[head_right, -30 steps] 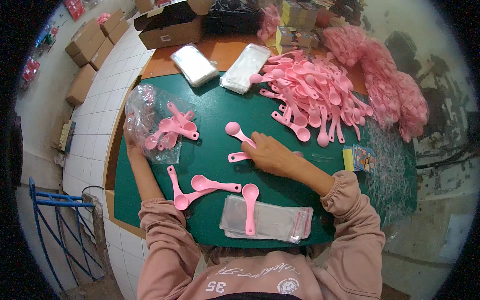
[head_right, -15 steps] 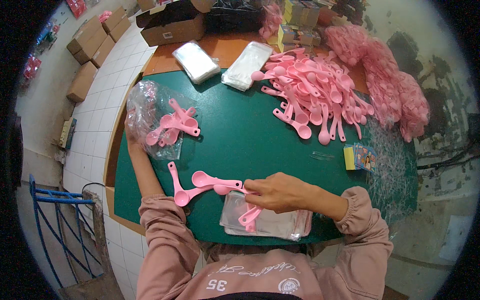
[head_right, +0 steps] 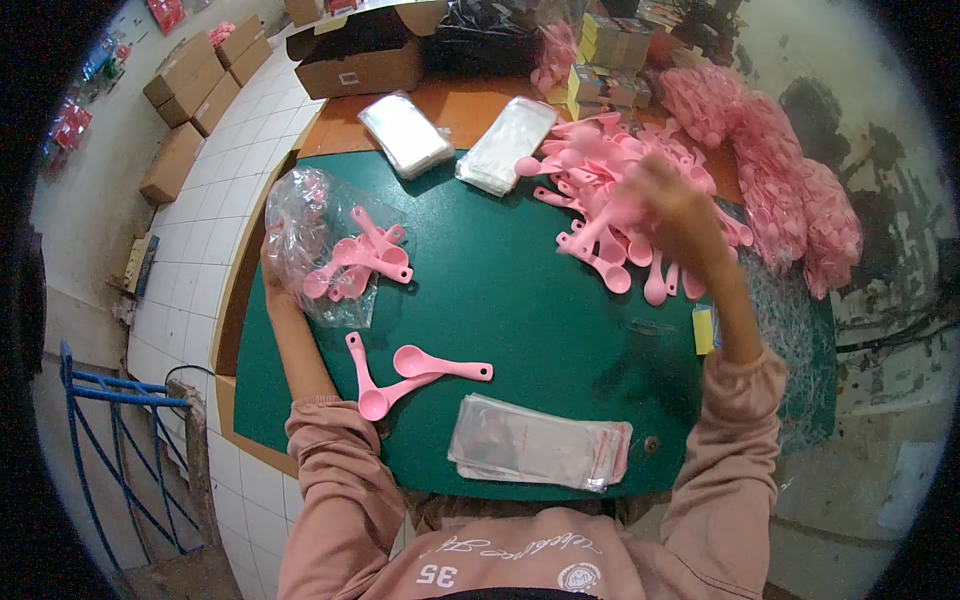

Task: The person unpacks pink plastic spoons from a large bag and places them on a green table. They then pick up individual spoons, place them into small clear plastic bags with yellow paper inserts, and seal the bags. The person repeats this process for several spoons.

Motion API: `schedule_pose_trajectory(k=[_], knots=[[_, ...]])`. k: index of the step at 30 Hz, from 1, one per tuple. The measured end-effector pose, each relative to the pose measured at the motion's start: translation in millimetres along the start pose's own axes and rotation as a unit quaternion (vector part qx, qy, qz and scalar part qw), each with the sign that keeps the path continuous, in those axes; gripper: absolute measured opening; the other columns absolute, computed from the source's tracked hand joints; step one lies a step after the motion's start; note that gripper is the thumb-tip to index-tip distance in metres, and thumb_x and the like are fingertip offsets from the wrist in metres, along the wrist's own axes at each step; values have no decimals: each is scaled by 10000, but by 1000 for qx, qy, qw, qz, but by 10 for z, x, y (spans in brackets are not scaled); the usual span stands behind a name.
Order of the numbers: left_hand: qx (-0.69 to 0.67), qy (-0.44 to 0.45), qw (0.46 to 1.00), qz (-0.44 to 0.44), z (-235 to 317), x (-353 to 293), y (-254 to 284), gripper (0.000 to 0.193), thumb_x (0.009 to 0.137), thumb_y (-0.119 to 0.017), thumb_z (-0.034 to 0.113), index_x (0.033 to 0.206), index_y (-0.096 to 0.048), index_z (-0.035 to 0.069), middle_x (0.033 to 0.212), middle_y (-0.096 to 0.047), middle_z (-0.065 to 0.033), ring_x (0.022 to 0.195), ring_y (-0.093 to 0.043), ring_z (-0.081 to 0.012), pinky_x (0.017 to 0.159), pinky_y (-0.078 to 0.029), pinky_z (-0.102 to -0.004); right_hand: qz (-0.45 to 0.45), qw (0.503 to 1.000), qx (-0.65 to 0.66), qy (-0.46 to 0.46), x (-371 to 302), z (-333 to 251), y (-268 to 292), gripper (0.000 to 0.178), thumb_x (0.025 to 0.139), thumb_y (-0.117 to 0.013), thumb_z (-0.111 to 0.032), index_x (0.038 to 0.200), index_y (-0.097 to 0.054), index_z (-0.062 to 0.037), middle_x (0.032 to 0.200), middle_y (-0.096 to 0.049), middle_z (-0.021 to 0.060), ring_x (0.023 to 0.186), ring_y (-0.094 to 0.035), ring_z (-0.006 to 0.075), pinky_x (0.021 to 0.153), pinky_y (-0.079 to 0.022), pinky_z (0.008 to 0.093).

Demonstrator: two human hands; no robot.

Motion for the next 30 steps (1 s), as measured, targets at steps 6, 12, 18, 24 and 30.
schedule_pose_trajectory(k=[6,12,18,24,30], knots=[[-20,23,1000,-2,-44,36,-125,506,848,-402,284,1260,-383,-10,1146,-527,-191,1009,-545,-305,827,-476,-473,12,982,-189,-17,348,808,71,339,689,-654,-83,1016,-564,-70,998,-517,127,1011,-476,320,828,-399,406],[-16,43,999,6,25,-53,-148,511,848,-400,287,1266,-377,-7,1155,-522,-189,1022,-537,-310,834,-471,-486,-159,977,70,122,600,-541,-765,254,695,-634,-46,935,-555,-29,1040,-548,119,1003,-513,270,855,-417,362],[-16,47,998,-26,-50,-56,-184,500,841,-416,320,1246,-415,27,1153,-534,-164,1051,-523,-307,826,-460,-501,-97,942,190,260,816,-1529,-1749,506,758,-622,-142,1201,-435,17,1169,-473,177,1108,-450,308,947,-374,355],[2,51,997,-50,-25,-83,-171,530,849,-399,335,1263,-392,4,1152,-535,-177,1036,-536,-316,819,-459,-502,-163,961,153,163,837,-1532,-1960,514,739,-637,-189,1162,-425,13,1117,-470,190,1031,-467,346,868,-388,397],[33,56,998,-2,-1,-55,-168,537,855,-411,321,1285,-359,3,1182,-520,-177,1065,-530,-334,798,-494,-460,-240,926,278,85,299,-1237,-1554,376,721,-669,-209,974,-493,5,915,-532,170,852,-515,345,739,-416,384]])
Point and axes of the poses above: each hand's wrist, its own x-axis towards the middle knuckle, its own y-axis out of the back of the hand, z = x × y, the point moved 2 cm from there along x, towards the middle knuckle
